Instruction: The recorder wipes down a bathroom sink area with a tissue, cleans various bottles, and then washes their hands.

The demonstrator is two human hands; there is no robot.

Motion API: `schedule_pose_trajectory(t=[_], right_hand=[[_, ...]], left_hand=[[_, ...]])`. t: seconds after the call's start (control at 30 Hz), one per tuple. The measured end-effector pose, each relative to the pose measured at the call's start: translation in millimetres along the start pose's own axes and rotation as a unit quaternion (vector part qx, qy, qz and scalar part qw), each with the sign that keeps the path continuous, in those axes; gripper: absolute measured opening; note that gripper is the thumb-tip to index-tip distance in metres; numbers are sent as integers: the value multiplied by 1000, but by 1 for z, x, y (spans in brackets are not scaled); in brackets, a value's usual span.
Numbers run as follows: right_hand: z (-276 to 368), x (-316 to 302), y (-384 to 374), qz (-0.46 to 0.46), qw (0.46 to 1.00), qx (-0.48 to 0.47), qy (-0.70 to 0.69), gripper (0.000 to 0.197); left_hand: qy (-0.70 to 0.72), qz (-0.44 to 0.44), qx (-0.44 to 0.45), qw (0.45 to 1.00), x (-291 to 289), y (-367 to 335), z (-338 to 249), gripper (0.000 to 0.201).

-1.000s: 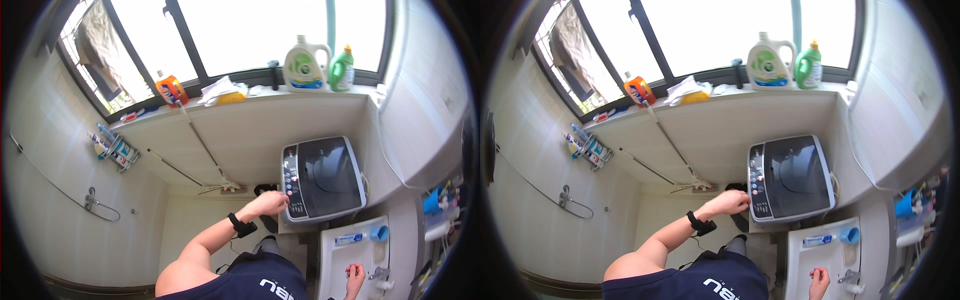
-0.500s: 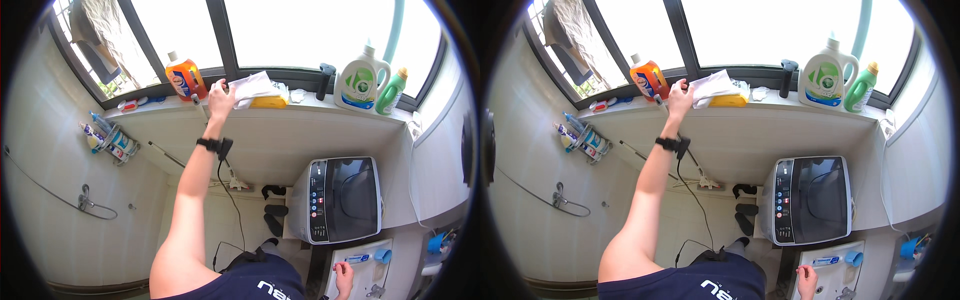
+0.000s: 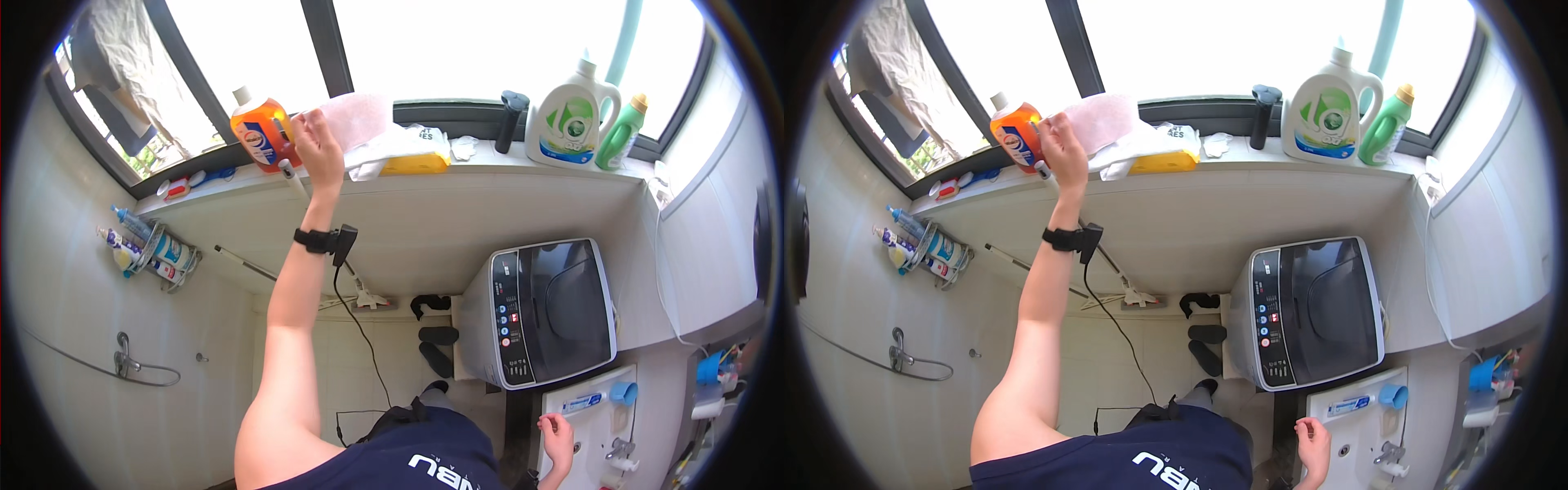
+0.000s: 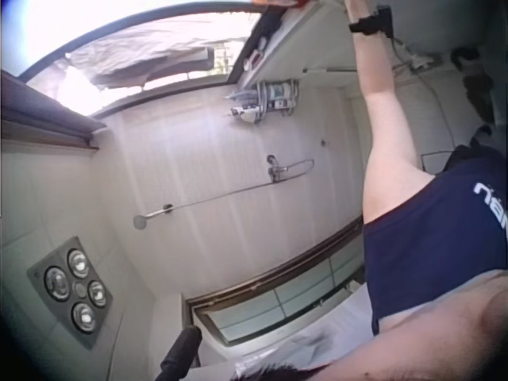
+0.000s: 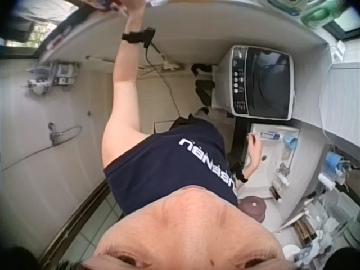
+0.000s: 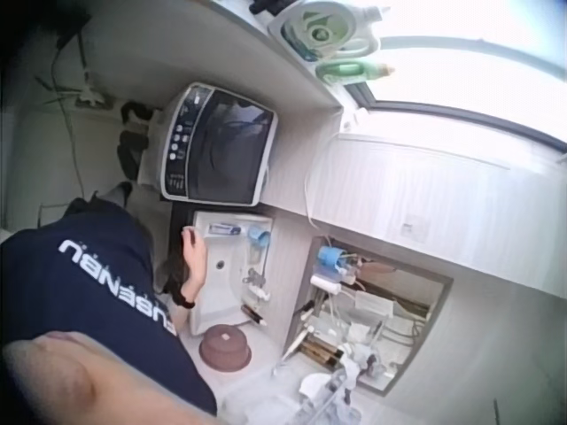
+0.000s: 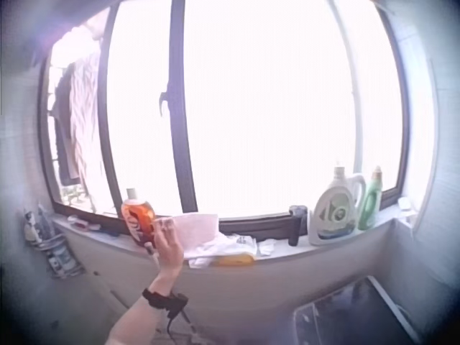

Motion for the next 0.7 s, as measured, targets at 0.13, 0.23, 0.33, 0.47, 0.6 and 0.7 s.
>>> schedule_pose_trajectory(t=[0.13, 0.23, 0.33, 0.47, 0.6, 0.7], right_hand=[[11, 5, 3, -9, 1000, 3, 8, 16], [30, 10, 4, -12, 1000, 28, 7, 16], [35, 22, 4, -10, 998, 25, -60, 16], [57, 38, 12, 6, 989, 13, -148, 26], [64, 46, 25, 16, 958, -73, -276, 87], [48, 59, 36, 42, 943, -50, -325, 45]], left_hand=[[73, 29, 17, 997, -6, 32, -51, 31], [142, 177, -51, 973, 2, 105, -79, 25], [107, 385, -45, 916, 20, 227, -104, 17], [184, 671, -299, 653, 22, 403, -134, 16], [265, 786, -244, 502, 13, 463, -205, 22], [289, 819, -211, 448, 13, 476, -230, 26]])
Point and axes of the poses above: each hand's wrist, its own y-axis away from the middle knuckle, its own x-axis out of the palm, z = x × y, the point moved 8 cm from there along -y, towards the middle knuckle, and after that the axes turned 4 degrees about -x, right-handed, at the moved point
